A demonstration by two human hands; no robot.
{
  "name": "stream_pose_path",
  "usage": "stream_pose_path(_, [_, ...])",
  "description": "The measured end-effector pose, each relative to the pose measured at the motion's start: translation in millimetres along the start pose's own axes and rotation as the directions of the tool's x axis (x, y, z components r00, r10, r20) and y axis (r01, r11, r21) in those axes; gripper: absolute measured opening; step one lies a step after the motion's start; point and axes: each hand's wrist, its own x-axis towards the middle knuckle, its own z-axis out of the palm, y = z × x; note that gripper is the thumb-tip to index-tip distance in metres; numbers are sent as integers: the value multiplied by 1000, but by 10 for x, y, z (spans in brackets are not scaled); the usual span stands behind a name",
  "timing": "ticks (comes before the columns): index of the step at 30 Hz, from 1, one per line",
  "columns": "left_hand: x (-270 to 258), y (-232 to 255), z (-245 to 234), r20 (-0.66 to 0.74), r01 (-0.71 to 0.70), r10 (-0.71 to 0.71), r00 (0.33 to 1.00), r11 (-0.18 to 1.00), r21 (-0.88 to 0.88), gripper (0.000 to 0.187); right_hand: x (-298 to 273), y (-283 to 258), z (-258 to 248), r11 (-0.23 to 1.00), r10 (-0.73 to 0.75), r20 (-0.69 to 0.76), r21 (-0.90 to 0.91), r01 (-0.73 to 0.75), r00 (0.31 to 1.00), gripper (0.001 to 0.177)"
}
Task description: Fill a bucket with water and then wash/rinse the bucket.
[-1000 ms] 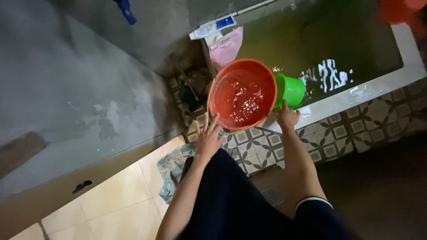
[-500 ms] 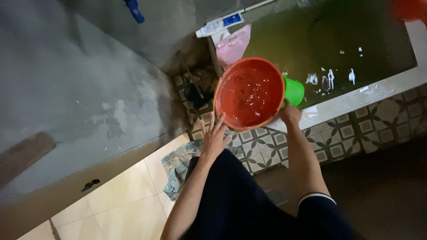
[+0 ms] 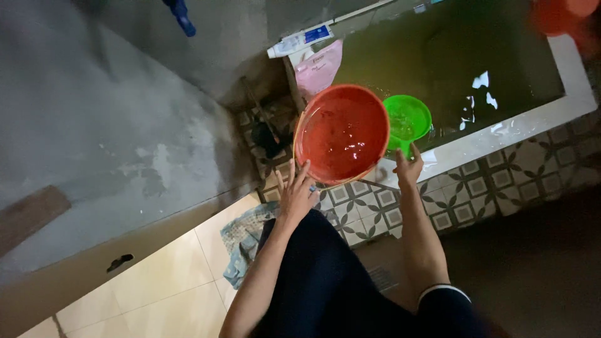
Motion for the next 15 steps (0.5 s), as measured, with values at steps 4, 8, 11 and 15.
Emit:
stream_pose_path(4, [2,36,3,-11,25,-24,1000,998,59,25,-158,-405,-131,995,-51,-20,82,52,999,62])
stream_pose_path(8, [21,41,4,-49,6,-5,999,1000,28,27,-288,-730,-262,985,-169,-31,32,170,985,59])
stream_pose_path(11, [16,30,8,-42,2,0,999,999,34,29,-463,-1048,-333,969,-241,-27,58,242,970,58])
stream_pose_path(15, [14,46,-8,-3,31,-31,1000,998,47,26,-702,-1389,-423,960,-280,1,3,280,960,58])
